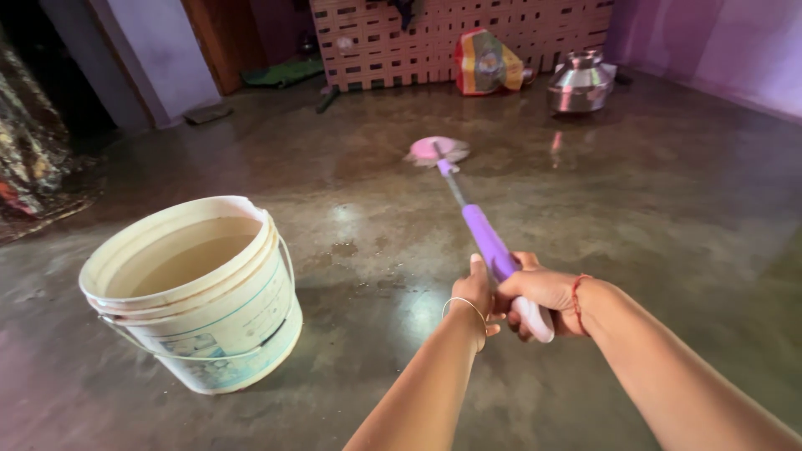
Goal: The person mops a concrete floor using a purple mop with a pink head. They dip the mop into a white bucket of water, wring it out, and continue mopping the floor in a room with pink walls and a patterned partition.
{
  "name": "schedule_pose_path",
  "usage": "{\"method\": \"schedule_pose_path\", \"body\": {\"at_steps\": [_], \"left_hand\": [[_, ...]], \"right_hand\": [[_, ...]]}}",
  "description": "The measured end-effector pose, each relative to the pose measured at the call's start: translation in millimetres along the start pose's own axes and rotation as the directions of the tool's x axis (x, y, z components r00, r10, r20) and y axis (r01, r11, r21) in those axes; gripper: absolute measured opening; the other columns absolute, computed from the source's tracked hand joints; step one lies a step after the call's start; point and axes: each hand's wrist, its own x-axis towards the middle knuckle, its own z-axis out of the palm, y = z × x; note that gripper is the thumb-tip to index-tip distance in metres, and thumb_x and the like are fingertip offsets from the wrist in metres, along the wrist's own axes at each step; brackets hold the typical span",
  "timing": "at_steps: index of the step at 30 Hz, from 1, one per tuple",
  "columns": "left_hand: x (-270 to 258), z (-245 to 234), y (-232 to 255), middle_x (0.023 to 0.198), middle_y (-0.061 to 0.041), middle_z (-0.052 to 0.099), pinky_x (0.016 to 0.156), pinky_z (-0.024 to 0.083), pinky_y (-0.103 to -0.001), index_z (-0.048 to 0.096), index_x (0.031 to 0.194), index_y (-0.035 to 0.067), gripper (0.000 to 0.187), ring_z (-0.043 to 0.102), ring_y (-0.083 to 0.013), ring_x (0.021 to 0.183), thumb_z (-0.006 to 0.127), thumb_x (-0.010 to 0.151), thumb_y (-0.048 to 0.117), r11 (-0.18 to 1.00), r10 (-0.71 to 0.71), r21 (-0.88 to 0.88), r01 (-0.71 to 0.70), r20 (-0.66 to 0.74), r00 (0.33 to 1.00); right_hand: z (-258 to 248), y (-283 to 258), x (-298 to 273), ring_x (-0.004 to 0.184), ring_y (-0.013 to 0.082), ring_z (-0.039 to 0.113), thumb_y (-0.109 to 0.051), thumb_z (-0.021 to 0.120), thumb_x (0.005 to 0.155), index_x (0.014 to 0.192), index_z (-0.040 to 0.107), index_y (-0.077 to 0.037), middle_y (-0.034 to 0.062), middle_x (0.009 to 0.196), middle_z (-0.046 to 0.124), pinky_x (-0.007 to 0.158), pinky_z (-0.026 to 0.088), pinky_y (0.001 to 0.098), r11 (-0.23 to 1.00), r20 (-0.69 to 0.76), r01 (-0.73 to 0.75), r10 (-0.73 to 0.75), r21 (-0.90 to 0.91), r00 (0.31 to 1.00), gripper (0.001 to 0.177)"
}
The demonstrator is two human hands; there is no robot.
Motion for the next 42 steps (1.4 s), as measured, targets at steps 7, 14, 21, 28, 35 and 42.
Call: {"method": "schedule_pose_path", "body": {"at_steps": [7, 14, 21, 28, 35, 42], "left_hand": [[22.0, 65.1, 14.8, 0.072, -0.001, 0.061, 0.052, 0.047, -0.037, 0.061, 0.107, 0.015, 0.053, 0.055, -0.0167, 0.055, 0.056, 0.096, 0.067, 0.954, 0.076, -0.301, -0.005, 0.224, 0.972], [-42.2, 107.2, 34.9, 0.068, -0.005, 0.057, 0.043, 0.052, -0.037, 0.055, 0.101, 0.012, 0.041, 0.052, -0.0169, 0.048, 0.046, 0.103, 0.052, 0.993, -0.003, -0.113, 0.024, 0.179, 0.984], [-32.1, 151.8, 33.1, 0.061, -0.003, 0.052, 0.041, 0.050, -0.033, 0.058, 0.081, 0.010, 0.045, 0.049, -0.0162, 0.046, 0.052, 0.098, 0.051, 0.994, -0.077, 0.096, 0.052, 0.274, 0.959], [-25.3, 155.8, 47.0, 0.055, 0.001, 0.042, 0.039, 0.037, -0.029, 0.058, 0.068, 0.014, 0.054, 0.042, -0.0128, 0.045, 0.056, 0.090, 0.064, 0.907, -0.226, 0.421, 0.018, 0.449, 0.865], [-69.0, 130.0, 48.1, 0.048, 0.003, 0.039, 0.034, 0.025, -0.029, 0.055, 0.063, 0.016, 0.053, 0.033, -0.0106, 0.036, 0.063, 0.084, 0.064, 0.795, -0.264, 0.583, -0.167, 0.581, 0.769], [-100.1, 54.3, 53.7, 0.044, 0.006, 0.038, 0.031, 0.017, -0.028, 0.057, 0.064, 0.017, 0.050, 0.026, -0.0078, 0.030, 0.068, 0.083, 0.062, 0.761, -0.258, 0.607, -0.228, 0.607, 0.752]], "right_hand": [[-39.1, 4.0, -12.2, 0.050, 0.0073, 0.048, -0.025, 0.067, 0.091, 0.082, 0.054, -0.011, -0.0008, 0.065, 0.054, 0.043, 0.043, 0.0202, 0.940, 0.097, -0.070, 0.040, 0.333, 0.995, 0.021], [-74.5, 18.1, -48.9, 0.052, 0.0028, 0.048, -0.014, 0.064, 0.089, 0.080, 0.060, -0.007, -0.0014, 0.070, 0.058, 0.043, 0.038, 0.0163, 0.905, -0.127, 0.091, -0.042, 0.415, 0.991, 0.012], [-89.2, 35.7, -67.2, 0.054, 0.0057, 0.048, -0.012, 0.063, 0.089, 0.080, 0.055, -0.008, -0.0017, 0.068, 0.052, 0.043, 0.037, 0.0184, 0.810, -0.257, 0.200, -0.064, 0.551, 0.964, 0.012], [-75.3, 43.3, -60.4, 0.049, 0.0093, 0.048, -0.012, 0.061, 0.089, 0.081, 0.053, -0.006, 0.0023, 0.066, 0.053, 0.042, 0.040, 0.0217, 0.562, -0.381, 0.340, -0.047, 0.754, 0.923, 0.012], [3.8, 25.5, -95.2, 0.048, 0.0156, 0.060, -0.012, 0.067, 0.088, 0.075, 0.059, -0.003, 0.0067, 0.064, 0.060, 0.042, 0.051, 0.0297, 0.525, -0.725, 0.549, 0.214, 0.650, 0.655, 0.019], [71.3, 19.6, -109.5, 0.051, 0.0174, 0.062, -0.013, 0.068, 0.088, 0.098, 0.056, 0.004, 0.0096, 0.067, 0.063, 0.045, 0.052, 0.0336, 0.563, -0.715, 0.512, 0.219, 0.649, 0.664, 0.023]]}}
